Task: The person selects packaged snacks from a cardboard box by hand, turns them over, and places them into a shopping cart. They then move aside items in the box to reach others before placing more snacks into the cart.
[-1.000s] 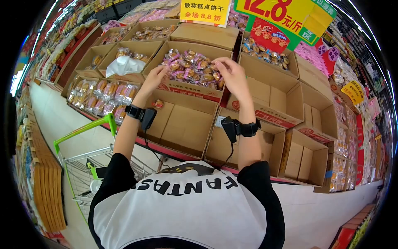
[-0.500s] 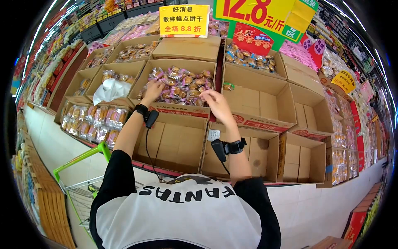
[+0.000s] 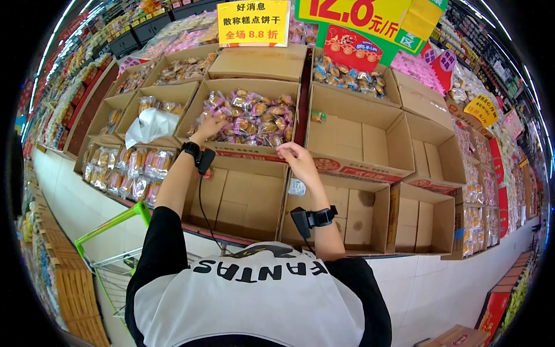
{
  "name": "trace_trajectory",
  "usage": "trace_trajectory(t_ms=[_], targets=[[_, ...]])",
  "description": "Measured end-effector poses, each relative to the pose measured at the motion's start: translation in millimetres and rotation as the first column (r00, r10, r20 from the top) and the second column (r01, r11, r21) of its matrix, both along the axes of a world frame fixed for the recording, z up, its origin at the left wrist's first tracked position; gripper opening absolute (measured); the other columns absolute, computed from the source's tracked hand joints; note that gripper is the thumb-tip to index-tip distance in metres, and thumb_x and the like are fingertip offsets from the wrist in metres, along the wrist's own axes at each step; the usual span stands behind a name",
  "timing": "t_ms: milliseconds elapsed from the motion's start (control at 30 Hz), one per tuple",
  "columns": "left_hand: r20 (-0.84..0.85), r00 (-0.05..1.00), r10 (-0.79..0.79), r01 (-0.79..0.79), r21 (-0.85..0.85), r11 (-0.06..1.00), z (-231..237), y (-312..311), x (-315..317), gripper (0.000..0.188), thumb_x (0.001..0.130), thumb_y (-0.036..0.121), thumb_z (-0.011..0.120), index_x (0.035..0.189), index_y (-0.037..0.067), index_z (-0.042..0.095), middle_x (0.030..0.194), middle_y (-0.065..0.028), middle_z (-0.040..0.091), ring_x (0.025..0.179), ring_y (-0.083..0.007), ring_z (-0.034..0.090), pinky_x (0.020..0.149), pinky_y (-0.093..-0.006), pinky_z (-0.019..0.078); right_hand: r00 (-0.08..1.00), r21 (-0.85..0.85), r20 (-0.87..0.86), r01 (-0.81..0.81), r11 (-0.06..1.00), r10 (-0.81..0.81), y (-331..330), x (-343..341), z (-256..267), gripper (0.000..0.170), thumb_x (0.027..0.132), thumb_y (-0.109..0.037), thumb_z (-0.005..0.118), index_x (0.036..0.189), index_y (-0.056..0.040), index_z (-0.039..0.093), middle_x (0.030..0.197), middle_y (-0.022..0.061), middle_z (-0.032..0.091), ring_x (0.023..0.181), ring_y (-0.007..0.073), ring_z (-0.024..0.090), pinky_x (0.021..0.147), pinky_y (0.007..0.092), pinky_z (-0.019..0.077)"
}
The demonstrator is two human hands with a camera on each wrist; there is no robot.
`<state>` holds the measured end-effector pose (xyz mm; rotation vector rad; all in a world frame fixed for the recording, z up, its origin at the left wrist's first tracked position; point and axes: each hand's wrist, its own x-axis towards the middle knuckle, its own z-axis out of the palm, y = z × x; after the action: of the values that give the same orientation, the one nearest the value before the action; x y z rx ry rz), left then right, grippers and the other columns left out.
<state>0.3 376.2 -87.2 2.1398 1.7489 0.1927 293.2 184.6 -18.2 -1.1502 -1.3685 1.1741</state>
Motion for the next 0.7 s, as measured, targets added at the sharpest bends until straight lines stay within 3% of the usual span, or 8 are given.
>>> trace_trajectory(t_ms=[100, 200, 267, 433, 533, 567, 633, 700], targets=[[0.022, 1.000, 0.021, -0.022, 0.065, 0.998, -0.6, 2.2, -0.4, 0.039, 0.076, 0.047, 0.046, 0.099, 0.019, 0.060, 0.130, -0.0159, 0.029, 0.120, -0.0377, 0.018, 0.096, -0.0499, 0.0177, 1.000, -0.014, -0.024, -0.011, 1.000, 0.011, -0.8, -3.1, -2.1, 0.016, 0.082, -0.013, 0.050, 0.090, -0.0008, 0.056, 0.079, 0.0063, 0.058, 0.077, 0.0122, 0.055, 0.069, 0.0240, 0.0433], [0.024, 0.995, -0.093, 0.091, 0.094, 0.991, 29.1, -10.2, 4.7, 0.036, 0.078, 0.044, 0.046, 0.096, 0.017, 0.062, 0.128, -0.0174, 0.030, 0.118, -0.0362, 0.021, 0.095, -0.0492, 0.0188, 0.999, -0.037, -0.024, -0.024, 0.999, 0.023, -1.1, -4.1, -4.4, 0.017, 0.082, -0.014, 0.050, 0.090, -0.0004, 0.056, 0.080, 0.0065, 0.058, 0.078, 0.0127, 0.055, 0.069, 0.0244, 0.0439], [0.275, 0.922, -0.274, 0.222, 0.204, 0.953, 43.7, -22.7, 9.3, 0.026, 0.080, 0.036, 0.046, 0.095, 0.023, 0.063, 0.120, -0.0198, 0.038, 0.112, -0.0346, 0.030, 0.095, -0.0433, 0.0181, 0.999, -0.049, -0.019, -0.034, 0.998, 0.033, -1.3, -5.4, -6.8, 0.017, 0.083, -0.014, 0.050, 0.090, -0.0001, 0.056, 0.080, 0.0066, 0.059, 0.078, 0.0130, 0.055, 0.069, 0.0246, 0.0442], [0.246, 0.895, -0.373, 0.289, 0.317, 0.903, 91.1, -78.4, 45.6, 0.023, 0.078, 0.027, 0.054, 0.098, 0.019, 0.062, 0.122, -0.0146, 0.037, 0.116, -0.0316, 0.027, 0.096, -0.0409, 0.0195, 0.996, -0.039, -0.090, -0.024, 0.999, 0.020, -0.2, -14.5, -8.2, 0.024, 0.084, -0.019, 0.049, 0.097, 0.0006, 0.054, 0.086, 0.0081, 0.058, 0.080, 0.0133, 0.055, 0.070, 0.0243, 0.0439], [0.181, 0.804, -0.566, 0.487, 0.344, 0.803, 114.1, -109.1, 66.5, 0.025, 0.075, 0.024, 0.059, 0.099, 0.018, 0.061, 0.125, -0.0135, 0.032, 0.117, -0.0323, 0.025, 0.098, -0.0415, 0.0157, 0.991, -0.044, -0.136, -0.008, 0.999, 0.002, 1.4, -22.1, -7.7, 0.031, 0.085, -0.020, 0.048, 0.107, 0.0011, 0.047, 0.093, 0.0100, 0.056, 0.082, 0.0154, 0.055, 0.072, 0.0257, 0.0444], [0.180, 0.805, -0.565, 0.487, 0.344, 0.803, 116.9, -116.7, 71.8, 0.025, 0.075, 0.024, 0.059, 0.099, 0.018, 0.061, 0.125, -0.0135, 0.032, 0.117, -0.0323, 0.025, 0.098, -0.0415, 0.0157, 0.991, -0.043, -0.137, -0.009, 0.999, 0.003, 1.3, -26.2, -7.5, 0.031, 0.085, -0.020, 0.048, 0.107, 0.0011, 0.047, 0.093, 0.0100, 0.056, 0.082, 0.0154, 0.055, 0.072, 0.0257, 0.0444], [0.249, 0.699, -0.671, 0.576, 0.359, 0.734, 120.8, -133.2, 83.0, 0.027, 0.074, 0.026, 0.059, 0.100, 0.019, 0.060, 0.125, -0.0158, 0.032, 0.116, -0.0356, 0.024, 0.097, -0.0422, 0.0183, 0.934, -0.068, -0.346, 0.074, 0.995, -0.093, 0.5, -32.1, -6.0, 0.035, 0.085, -0.019, 0.048, 0.113, 0.0007, 0.040, 0.095, 0.0117, 0.054, 0.083, 0.0175, 0.055, 0.073, 0.0278, 0.0462], [0.188, 0.703, -0.686, 0.605, 0.349, 0.715, 119.7, -143.3, 92.7, 0.029, 0.074, 0.025, 0.059, 0.102, 0.018, 0.060, 0.125, -0.0165, 0.030, 0.116, -0.0357, 0.023, 0.097, -0.0426, 0.0195, 0.908, -0.088, -0.405, 0.074, 0.993, -0.103, -2.0, -31.8, 3.2, 0.035, 0.084, -0.018, 0.049, 0.113, 0.0001, 0.038, 0.095, 0.0122, 0.054, 0.083, 0.0182, 0.056, 0.072, 0.0286, 0.0472]])
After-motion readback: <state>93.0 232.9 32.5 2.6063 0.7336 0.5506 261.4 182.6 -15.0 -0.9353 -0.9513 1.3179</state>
